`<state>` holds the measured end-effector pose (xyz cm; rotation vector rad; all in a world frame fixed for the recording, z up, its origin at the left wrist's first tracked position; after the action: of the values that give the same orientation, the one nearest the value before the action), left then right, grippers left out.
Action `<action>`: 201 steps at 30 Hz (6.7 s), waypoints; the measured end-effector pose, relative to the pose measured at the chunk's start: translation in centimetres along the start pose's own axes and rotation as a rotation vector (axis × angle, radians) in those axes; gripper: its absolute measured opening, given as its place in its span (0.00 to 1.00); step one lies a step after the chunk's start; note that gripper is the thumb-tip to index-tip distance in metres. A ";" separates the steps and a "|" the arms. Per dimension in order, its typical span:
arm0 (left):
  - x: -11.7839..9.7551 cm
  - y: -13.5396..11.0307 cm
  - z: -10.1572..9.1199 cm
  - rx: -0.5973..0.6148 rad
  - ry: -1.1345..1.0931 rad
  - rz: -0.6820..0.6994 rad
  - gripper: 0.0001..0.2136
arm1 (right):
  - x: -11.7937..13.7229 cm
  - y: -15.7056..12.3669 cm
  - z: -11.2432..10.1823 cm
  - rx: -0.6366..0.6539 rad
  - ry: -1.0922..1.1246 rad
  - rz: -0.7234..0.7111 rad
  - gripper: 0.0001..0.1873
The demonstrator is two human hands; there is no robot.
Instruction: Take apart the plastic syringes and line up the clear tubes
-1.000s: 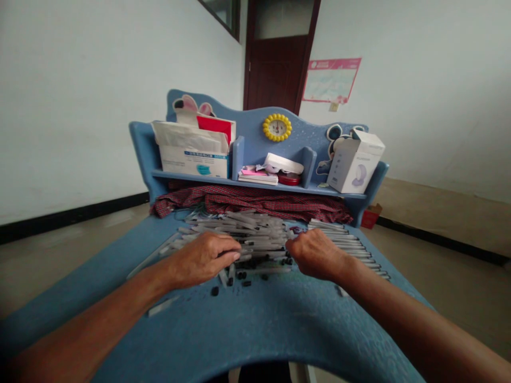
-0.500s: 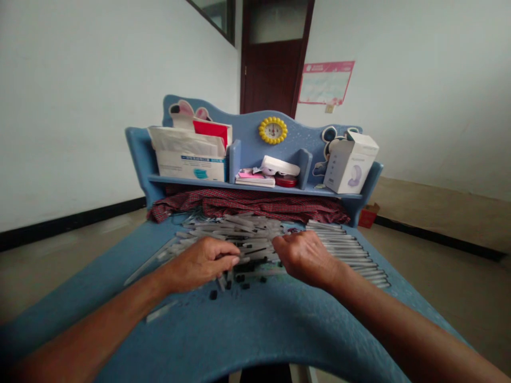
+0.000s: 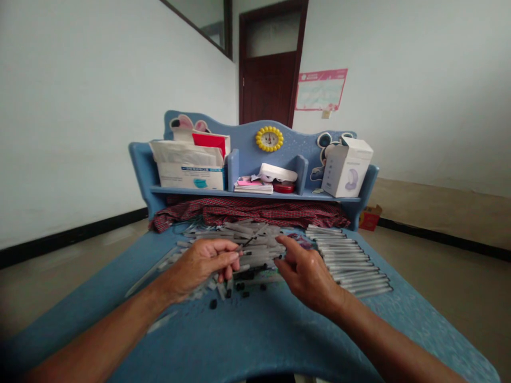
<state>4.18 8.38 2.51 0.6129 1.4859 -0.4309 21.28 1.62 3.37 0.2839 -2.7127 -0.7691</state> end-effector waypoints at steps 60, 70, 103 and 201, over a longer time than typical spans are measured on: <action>0.4 0.0 0.2 0.031 -0.024 -0.072 0.10 | 3.2 0.0 6.0 0.517 -0.501 -0.248 0.12; 0.8 -0.2 0.8 0.081 -0.007 -0.100 0.10 | 1.5 1.8 3.4 0.318 0.859 0.195 0.04; 0.7 -0.9 2.3 0.207 -0.083 -0.129 0.10 | 3.0 0.6 6.6 0.288 1.446 0.278 0.12; -3.2 -5.5 7.4 0.256 1.420 0.522 0.08 | 4.2 -2.5 6.1 0.641 1.023 0.107 0.20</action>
<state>6.46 -0.79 4.89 1.6587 2.4652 0.3596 15.54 1.33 -1.91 0.4913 -1.8580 0.2823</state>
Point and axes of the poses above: each hand's wrist, its own y-axis towards the middle knuckle, its own z-axis out of the palm, x = y × z, the point moved 7 cm from there along y, towards the middle knuckle, and after that the axes turned 14 degrees about -y, right-handed, at the moved point
